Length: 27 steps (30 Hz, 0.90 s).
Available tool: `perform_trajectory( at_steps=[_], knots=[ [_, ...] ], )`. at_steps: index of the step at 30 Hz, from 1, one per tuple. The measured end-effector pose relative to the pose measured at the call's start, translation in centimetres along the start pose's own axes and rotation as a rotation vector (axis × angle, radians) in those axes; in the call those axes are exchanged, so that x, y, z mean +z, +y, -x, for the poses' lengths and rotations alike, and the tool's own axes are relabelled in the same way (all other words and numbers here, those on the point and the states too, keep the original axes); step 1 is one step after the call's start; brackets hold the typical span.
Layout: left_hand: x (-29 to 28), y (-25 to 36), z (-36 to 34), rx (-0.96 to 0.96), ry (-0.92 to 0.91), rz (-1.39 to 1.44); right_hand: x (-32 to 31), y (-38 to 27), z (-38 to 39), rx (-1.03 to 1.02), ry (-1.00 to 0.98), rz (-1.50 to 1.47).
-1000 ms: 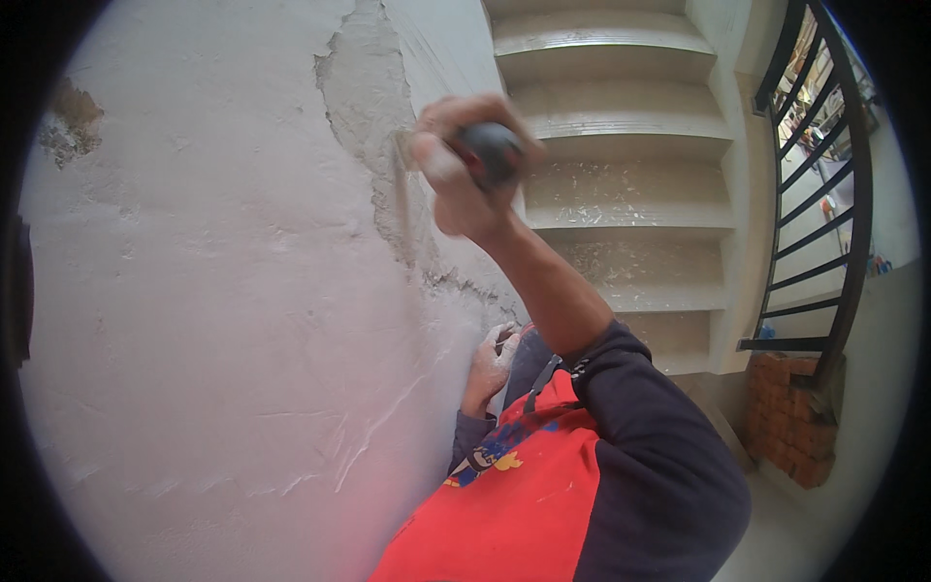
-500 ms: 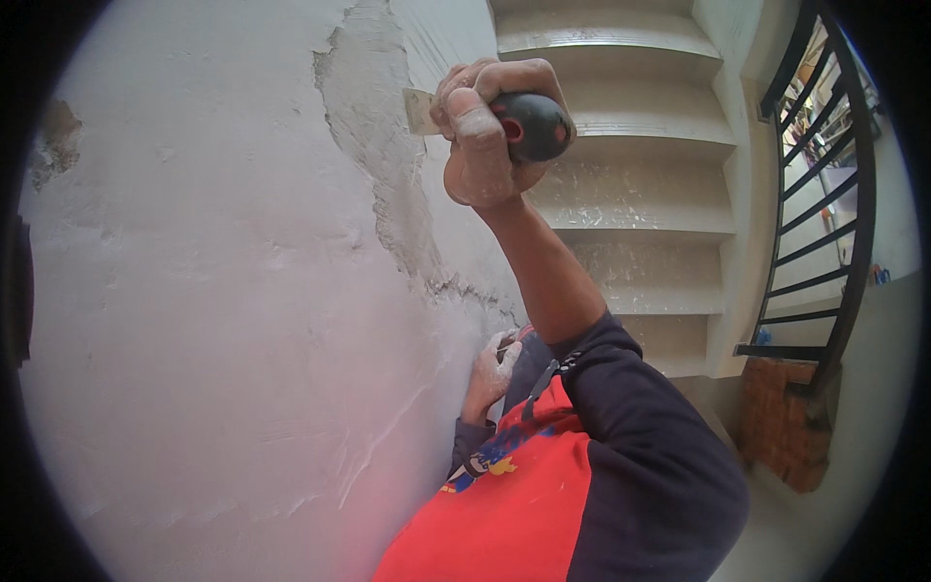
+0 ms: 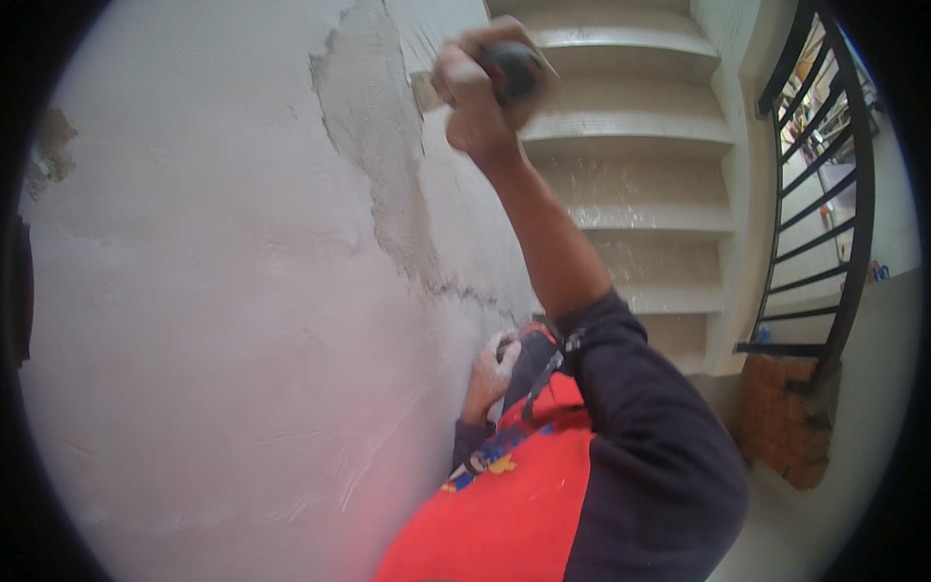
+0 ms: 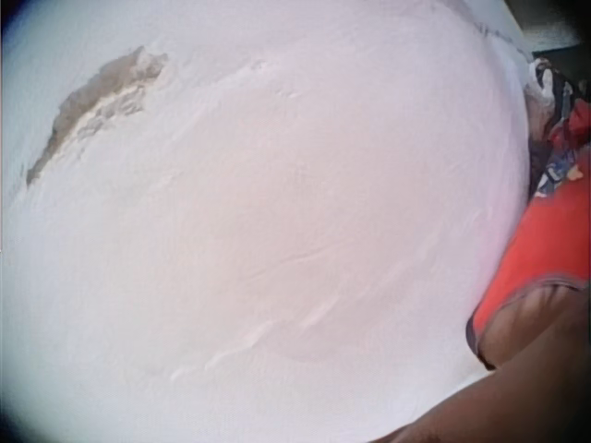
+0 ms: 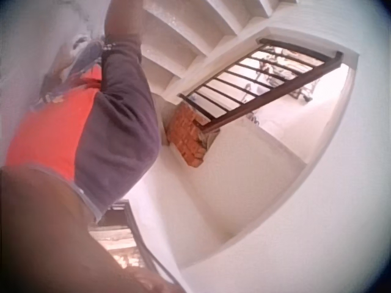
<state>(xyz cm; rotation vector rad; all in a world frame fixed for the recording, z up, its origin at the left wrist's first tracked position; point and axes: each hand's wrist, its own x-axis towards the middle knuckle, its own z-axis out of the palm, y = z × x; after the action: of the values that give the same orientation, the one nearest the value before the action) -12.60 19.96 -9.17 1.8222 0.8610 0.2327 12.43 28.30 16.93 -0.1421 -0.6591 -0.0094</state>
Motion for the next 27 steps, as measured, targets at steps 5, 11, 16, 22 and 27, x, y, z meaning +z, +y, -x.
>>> perform_trajectory(
  at_steps=[5,11,16,22,27],
  knots=[
    [-0.4,1.8,-0.8,-0.042,-0.031,0.070,-1.6,2.4,-0.2,-0.076,-0.107,0.337],
    [0.1,1.4,-0.1,-0.051,-0.027,0.018,-0.6,0.3,0.9,-0.071,-0.057,0.267],
    [0.0,1.4,-0.3,-0.056,-0.064,0.054,-3.2,3.2,-1.1,-0.059,-0.077,0.315],
    [0.1,1.5,-0.2,-0.078,-0.046,0.040,0.5,-3.2,1.7,-0.114,-0.114,-0.063],
    [-0.1,2.1,-0.3,-0.086,-0.090,0.070,-3.9,0.7,2.9,0.027,-0.045,0.326]
  ],
)
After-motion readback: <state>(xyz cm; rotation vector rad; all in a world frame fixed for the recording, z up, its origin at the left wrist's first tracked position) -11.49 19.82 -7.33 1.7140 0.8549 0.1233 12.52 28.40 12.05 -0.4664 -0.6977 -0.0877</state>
